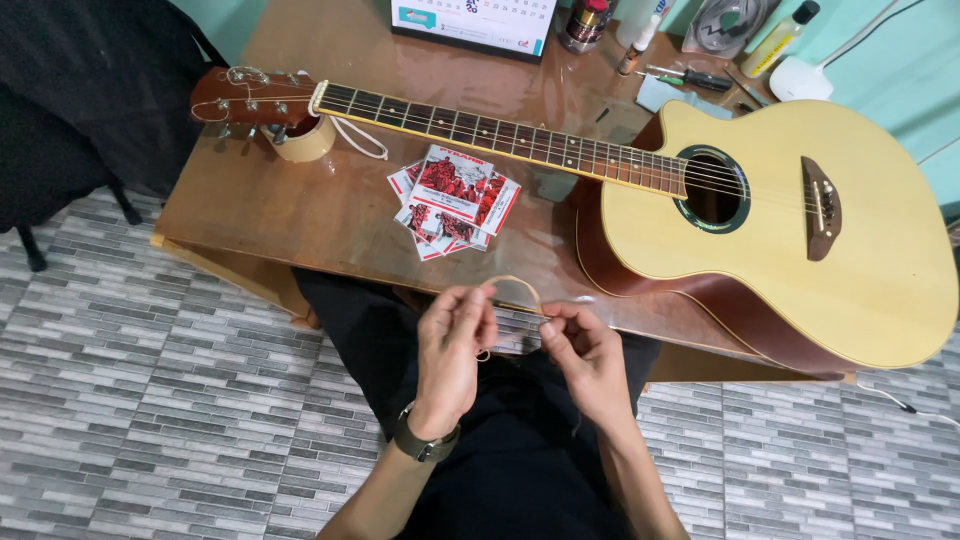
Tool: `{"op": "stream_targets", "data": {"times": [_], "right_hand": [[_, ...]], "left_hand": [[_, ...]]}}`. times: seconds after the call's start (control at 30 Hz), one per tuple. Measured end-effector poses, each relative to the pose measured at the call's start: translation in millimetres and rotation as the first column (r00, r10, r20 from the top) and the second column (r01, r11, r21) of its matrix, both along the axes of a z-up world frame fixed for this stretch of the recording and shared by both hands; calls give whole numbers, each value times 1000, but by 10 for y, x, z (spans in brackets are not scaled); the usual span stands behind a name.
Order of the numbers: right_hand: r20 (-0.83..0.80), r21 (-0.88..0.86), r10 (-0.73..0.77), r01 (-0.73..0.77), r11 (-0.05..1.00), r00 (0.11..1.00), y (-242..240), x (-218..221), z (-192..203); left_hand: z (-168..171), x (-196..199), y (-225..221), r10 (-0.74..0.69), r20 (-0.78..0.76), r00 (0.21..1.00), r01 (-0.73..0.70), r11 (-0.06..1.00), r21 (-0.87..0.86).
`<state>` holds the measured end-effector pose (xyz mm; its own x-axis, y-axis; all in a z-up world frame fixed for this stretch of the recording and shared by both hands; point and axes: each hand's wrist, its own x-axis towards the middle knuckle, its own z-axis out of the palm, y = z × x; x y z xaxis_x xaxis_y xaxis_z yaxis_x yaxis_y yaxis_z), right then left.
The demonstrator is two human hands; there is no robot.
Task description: Mounting a new string onto an acoustic guitar by threading it through the bridge and tuning peg and winding it.
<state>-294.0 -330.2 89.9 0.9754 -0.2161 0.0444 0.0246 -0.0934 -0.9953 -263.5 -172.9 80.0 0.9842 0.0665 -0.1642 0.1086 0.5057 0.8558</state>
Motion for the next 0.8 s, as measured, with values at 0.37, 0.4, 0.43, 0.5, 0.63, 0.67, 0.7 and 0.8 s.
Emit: {"op": "stream_targets", "data": {"times": [0.37,0.4,0.43,0.5,0.63,0.67,0.7,0.8], "right_hand": [[20,-122,-284,285,951,958,34,-12,71],[20,-132,-302,302,944,953,55,-18,94],[19,-133,-299,299,945,954,75,-19,145],[8,-166,-257,255,953,966,116,-8,250],[251,-200,-85,137,970,964,13,-27,146],[300,-253,-86,166,953,950,4,-40,133],[352,-304,-80,195,933,933,-1,-36,126],[346,-234,-70,158,959,936,14,-37,65]], "left_hand": [[72,-117,52,-290,58,955,290,957,13],[52,-128,36,-309,73,948,307,951,39],[-19,-122,21,-307,73,949,305,952,38],[-158,-92,-9,-292,88,952,287,956,62],[-31,-106,52,-331,83,940,320,939,124],[-19,-131,48,-309,115,944,283,938,200],[-2,-142,46,-287,153,946,238,932,274],[59,-128,17,-231,218,948,159,940,303]]}}
